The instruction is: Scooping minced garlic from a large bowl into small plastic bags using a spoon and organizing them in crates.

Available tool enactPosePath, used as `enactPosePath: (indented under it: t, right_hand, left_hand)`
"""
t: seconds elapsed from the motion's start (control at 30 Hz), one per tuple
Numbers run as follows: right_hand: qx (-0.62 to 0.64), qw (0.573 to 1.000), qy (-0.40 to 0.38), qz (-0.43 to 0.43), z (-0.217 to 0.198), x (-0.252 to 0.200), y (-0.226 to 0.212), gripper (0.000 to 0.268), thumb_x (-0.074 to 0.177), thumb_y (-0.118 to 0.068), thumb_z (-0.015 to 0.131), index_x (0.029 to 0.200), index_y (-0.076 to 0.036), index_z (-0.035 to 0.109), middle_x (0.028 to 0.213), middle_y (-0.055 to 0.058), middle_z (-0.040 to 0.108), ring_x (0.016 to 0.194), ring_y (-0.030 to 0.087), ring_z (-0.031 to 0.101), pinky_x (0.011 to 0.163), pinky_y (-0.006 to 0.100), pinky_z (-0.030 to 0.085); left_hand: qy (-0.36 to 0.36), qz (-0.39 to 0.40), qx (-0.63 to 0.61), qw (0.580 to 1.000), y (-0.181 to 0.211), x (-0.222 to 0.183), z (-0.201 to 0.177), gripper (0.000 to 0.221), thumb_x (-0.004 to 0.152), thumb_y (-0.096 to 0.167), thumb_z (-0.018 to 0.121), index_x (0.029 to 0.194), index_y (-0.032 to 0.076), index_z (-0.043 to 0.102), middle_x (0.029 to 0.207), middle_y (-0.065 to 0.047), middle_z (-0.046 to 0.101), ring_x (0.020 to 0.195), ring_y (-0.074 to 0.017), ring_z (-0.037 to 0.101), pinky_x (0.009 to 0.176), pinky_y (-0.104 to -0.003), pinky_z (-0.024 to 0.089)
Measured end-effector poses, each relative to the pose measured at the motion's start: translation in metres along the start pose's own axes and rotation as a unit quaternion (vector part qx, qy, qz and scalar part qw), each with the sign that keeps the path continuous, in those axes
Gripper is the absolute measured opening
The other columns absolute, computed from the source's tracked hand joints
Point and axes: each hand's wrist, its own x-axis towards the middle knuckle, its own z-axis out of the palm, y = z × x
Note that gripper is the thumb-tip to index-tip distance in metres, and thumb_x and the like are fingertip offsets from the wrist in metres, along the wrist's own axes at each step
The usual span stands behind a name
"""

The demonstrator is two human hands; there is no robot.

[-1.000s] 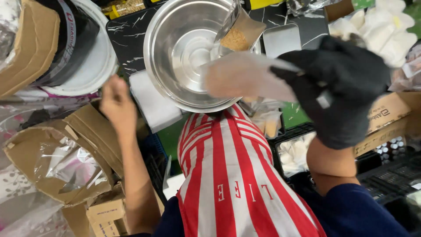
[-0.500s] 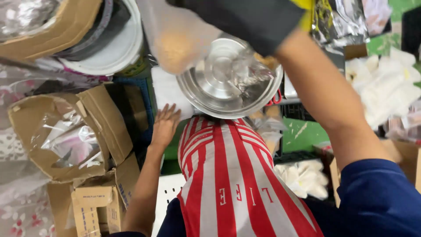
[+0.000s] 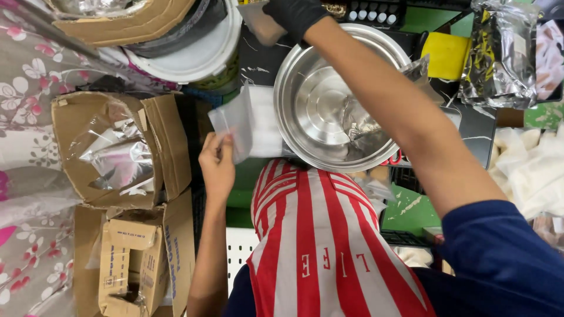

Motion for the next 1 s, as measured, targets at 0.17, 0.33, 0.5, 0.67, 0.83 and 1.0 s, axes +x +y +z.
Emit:
enactPosePath:
  t: [0.17, 0.33, 0.5, 0.67, 0.83, 1.0]
  right_hand:
    - [0.111, 0.964, -0.161, 0.182, -0.228, -0.131, -0.122, 0.054, 0.102, -0.071, 0.061, 0.077, -0.024, 0.054, 0.069, -0.001, 0.059, 0.061, 0.016, 0.053, 0.058, 0.043, 0.035]
    - [0.163, 0.977, 0.039, -0.135, -0.277, -0.281, -0.182, 0.053, 0.095, -0.041, 0.081, 0.131, -0.006, 0.065, 0.107, 0.012, 0.079, 0.078, 0.027, 0.078, 0.065, 0.039, 0.063]
    - [0.174, 0.979, 0.105, -0.024, -0.270, -0.328, -0.179, 0.056, 0.090, -0.051, 0.085, 0.128, -0.016, 0.064, 0.115, 0.000, 0.073, 0.086, 0.019, 0.076, 0.065, 0.034, 0.056]
    - [0.297, 0.953, 0.051, 0.030, -0.269, -0.351, -0.170, 0.049, 0.081, -0.029, 0.094, 0.119, -0.009, 0.073, 0.094, 0.007, 0.075, 0.087, 0.031, 0.078, 0.077, 0.037, 0.065]
    - [0.369, 0.926, 0.025, 0.070, -0.268, -0.366, -0.151, 0.005, 0.092, -0.012, 0.078, 0.098, -0.012, 0.077, 0.075, 0.005, 0.072, 0.066, 0.029, 0.074, 0.065, 0.035, 0.062]
    - [0.333, 0.942, 0.007, 0.031, -0.246, -0.389, -0.122, 0.009, 0.087, -0.012, 0.079, 0.085, -0.013, 0.070, 0.067, 0.006, 0.065, 0.062, 0.030, 0.071, 0.058, 0.035, 0.057]
  left_hand:
    - [0.008, -0.137, -0.200, 0.970, 0.056, 0.004, 0.009, 0.021, 0.103, 0.026, 0.072, 0.096, 0.007, 0.077, 0.065, 0.014, 0.041, 0.058, -0.0004, 0.024, 0.051, -0.021, 0.017]
    - [0.011, -0.072, -0.430, 0.900, 0.120, -0.004, 0.041, 0.018, 0.104, 0.008, 0.068, 0.115, -0.003, 0.075, 0.103, -0.014, 0.080, 0.090, -0.0220, 0.078, 0.089, -0.030, 0.065]
    - [-0.072, -0.030, -0.267, 0.961, 0.138, -0.022, 0.051, 0.012, 0.095, 0.006, 0.077, 0.105, -0.001, 0.077, 0.095, -0.009, 0.079, 0.086, -0.0134, 0.074, 0.079, -0.025, 0.061]
    - [-0.111, -0.006, -0.141, 0.984, 0.130, -0.028, 0.071, 0.025, 0.082, 0.005, 0.092, 0.069, 0.002, 0.071, 0.048, -0.008, 0.067, 0.047, -0.0046, 0.062, 0.045, -0.017, 0.046]
    - [-0.184, 0.226, 0.034, 0.956, 0.124, -0.028, 0.077, 0.034, 0.079, 0.005, 0.090, 0.065, 0.009, 0.060, 0.056, -0.003, 0.059, 0.051, -0.0184, 0.059, 0.053, -0.027, 0.048]
    - [-0.305, 0.215, -0.017, 0.928, 0.142, -0.016, 0.070, 0.029, 0.088, 0.015, 0.085, 0.073, 0.006, 0.063, 0.067, -0.007, 0.069, 0.060, -0.0249, 0.067, 0.060, -0.033, 0.055]
